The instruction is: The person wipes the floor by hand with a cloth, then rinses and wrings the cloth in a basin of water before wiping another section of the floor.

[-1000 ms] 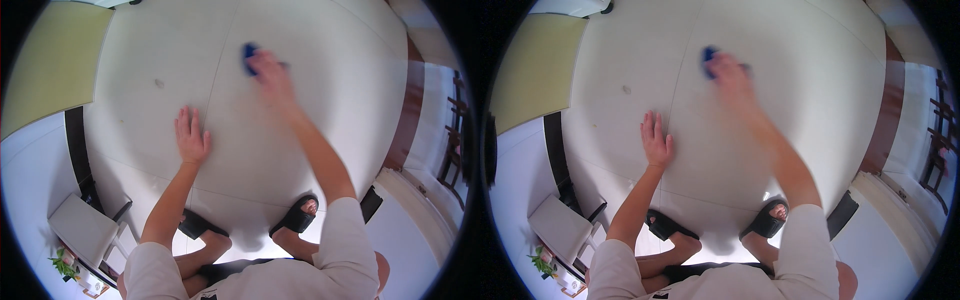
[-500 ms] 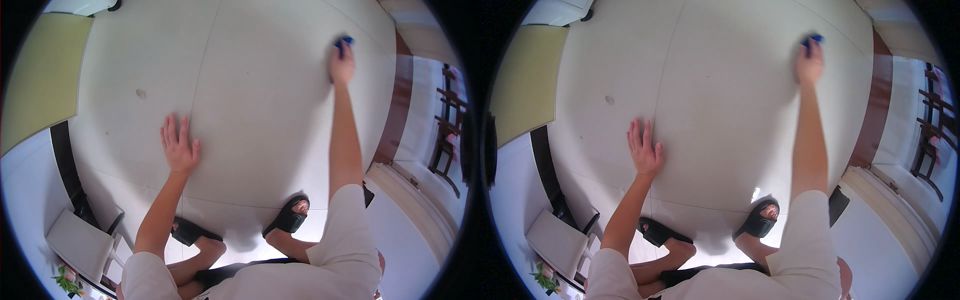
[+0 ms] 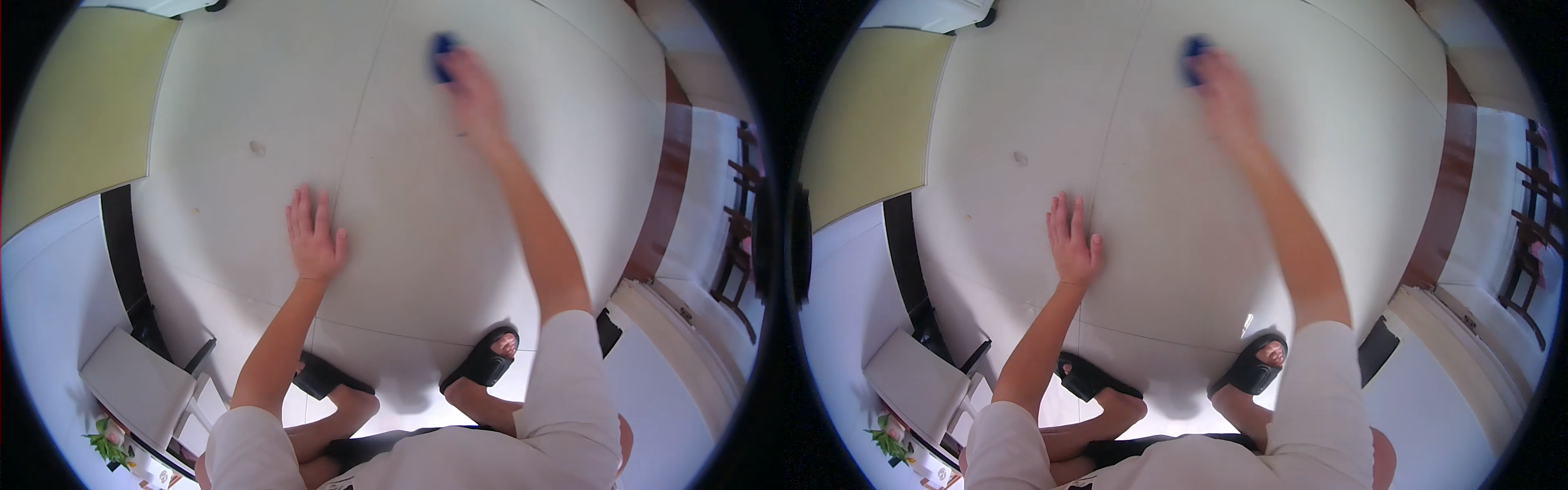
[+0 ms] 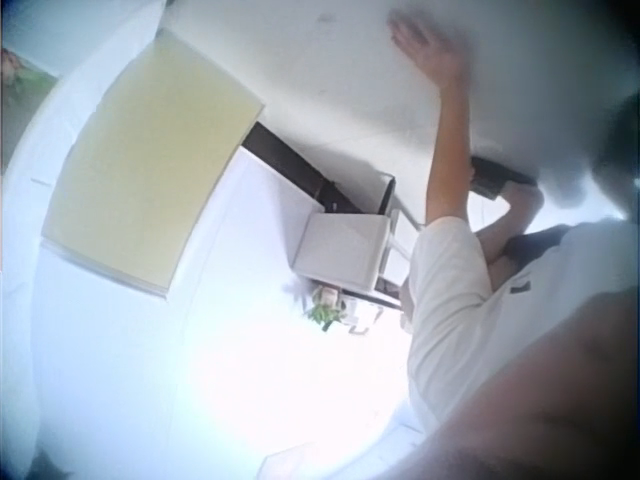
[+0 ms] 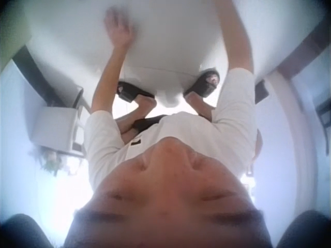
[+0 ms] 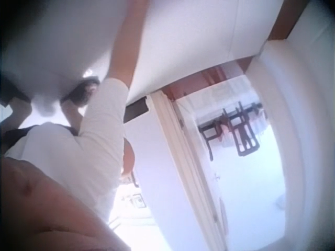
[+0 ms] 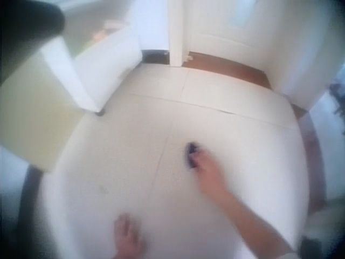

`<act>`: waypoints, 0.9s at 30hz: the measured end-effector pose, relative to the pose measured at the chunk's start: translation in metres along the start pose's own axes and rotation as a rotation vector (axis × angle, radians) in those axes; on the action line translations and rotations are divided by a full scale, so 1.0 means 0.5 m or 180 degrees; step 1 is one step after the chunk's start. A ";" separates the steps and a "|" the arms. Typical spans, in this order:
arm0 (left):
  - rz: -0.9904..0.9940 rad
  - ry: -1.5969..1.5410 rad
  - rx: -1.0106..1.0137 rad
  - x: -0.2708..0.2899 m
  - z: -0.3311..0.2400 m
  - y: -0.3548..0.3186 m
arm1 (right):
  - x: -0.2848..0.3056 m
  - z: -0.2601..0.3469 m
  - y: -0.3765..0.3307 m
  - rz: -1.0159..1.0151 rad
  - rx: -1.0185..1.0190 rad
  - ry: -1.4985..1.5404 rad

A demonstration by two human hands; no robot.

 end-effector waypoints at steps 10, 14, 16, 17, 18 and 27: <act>0.0125 -0.0085 -0.0073 -0.015 -0.035 0.006 | 0.369 -0.312 -0.028 -0.1727 -0.1334 -0.1465; 0.0191 -0.0058 -0.0099 0.004 -0.013 -0.001 | 0.023 -0.052 0.109 -0.0900 -0.0421 -0.0081; 0.0194 -0.0167 -0.0103 0.006 -0.020 0.002 | -0.138 0.085 0.125 -0.0502 -0.0053 0.0434; 0.0198 -0.0269 -0.0115 0.006 -0.025 0.006 | -0.230 0.134 0.124 -0.0027 -0.0056 0.0699; 0.0173 -0.0274 -0.0123 0.002 -0.026 0.004 | -0.302 0.213 0.104 0.0165 0.0389 0.0493; 0.0040 -0.0497 -0.0099 0.007 0.010 -0.027 | -0.166 0.082 0.089 -0.0123 -0.0464 0.1972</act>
Point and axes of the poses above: each hand's wrist, its own y-axis towards the middle knuckle, its own x-axis out of the back of the hand, z = x × y, the point moved 10 cm from there along y, towards the middle knuckle, and after that the axes turned 15 degrees about y, right-handed, at the moved point
